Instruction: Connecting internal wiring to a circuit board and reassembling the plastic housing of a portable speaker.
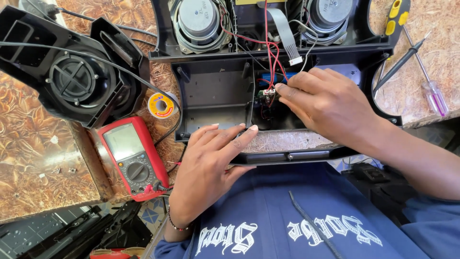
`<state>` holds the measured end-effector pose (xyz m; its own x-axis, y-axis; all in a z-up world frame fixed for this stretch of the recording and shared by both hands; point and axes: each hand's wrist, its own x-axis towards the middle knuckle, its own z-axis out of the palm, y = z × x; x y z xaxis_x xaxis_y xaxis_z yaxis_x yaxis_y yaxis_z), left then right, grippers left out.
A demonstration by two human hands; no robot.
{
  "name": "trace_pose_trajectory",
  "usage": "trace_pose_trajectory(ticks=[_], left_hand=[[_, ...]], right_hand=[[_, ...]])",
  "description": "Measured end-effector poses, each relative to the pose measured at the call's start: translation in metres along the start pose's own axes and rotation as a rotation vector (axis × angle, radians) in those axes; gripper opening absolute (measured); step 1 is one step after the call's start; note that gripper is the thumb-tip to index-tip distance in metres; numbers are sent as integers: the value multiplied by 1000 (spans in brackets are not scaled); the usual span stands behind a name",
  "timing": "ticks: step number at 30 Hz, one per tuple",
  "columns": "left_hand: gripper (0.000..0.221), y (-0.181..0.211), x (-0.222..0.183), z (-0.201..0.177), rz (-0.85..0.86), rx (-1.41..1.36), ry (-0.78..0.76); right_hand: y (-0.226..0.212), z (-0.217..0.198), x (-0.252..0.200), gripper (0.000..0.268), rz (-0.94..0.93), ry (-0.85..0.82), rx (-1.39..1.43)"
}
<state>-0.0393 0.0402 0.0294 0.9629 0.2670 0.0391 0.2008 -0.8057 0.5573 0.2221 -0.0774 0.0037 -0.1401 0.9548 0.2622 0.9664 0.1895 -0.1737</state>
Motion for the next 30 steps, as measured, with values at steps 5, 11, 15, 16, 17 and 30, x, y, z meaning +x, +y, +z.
trace_pose_trajectory(ticks=[5,11,15,16,17,30], left_hand=[[63,0,-3,4,-11,18,32],[61,1,-4,6,-7,2,67],[57,0,-3,7,6,-1,74],[57,0,-3,7,3,2,76],[57,0,-4,7,-1,-2,70],[60,-2,-3,2,2,2,16]], right_hand=[[-17,-16,-2,20,17,33,-29],[-28,-21,-1,46,85,-235,337],[-33,-5,4,82,127,-639,423],[-32,-2,5,82,122,-638,423],[-32,2,7,82,123,-633,428],[-26,4,-1,62,89,-561,190]])
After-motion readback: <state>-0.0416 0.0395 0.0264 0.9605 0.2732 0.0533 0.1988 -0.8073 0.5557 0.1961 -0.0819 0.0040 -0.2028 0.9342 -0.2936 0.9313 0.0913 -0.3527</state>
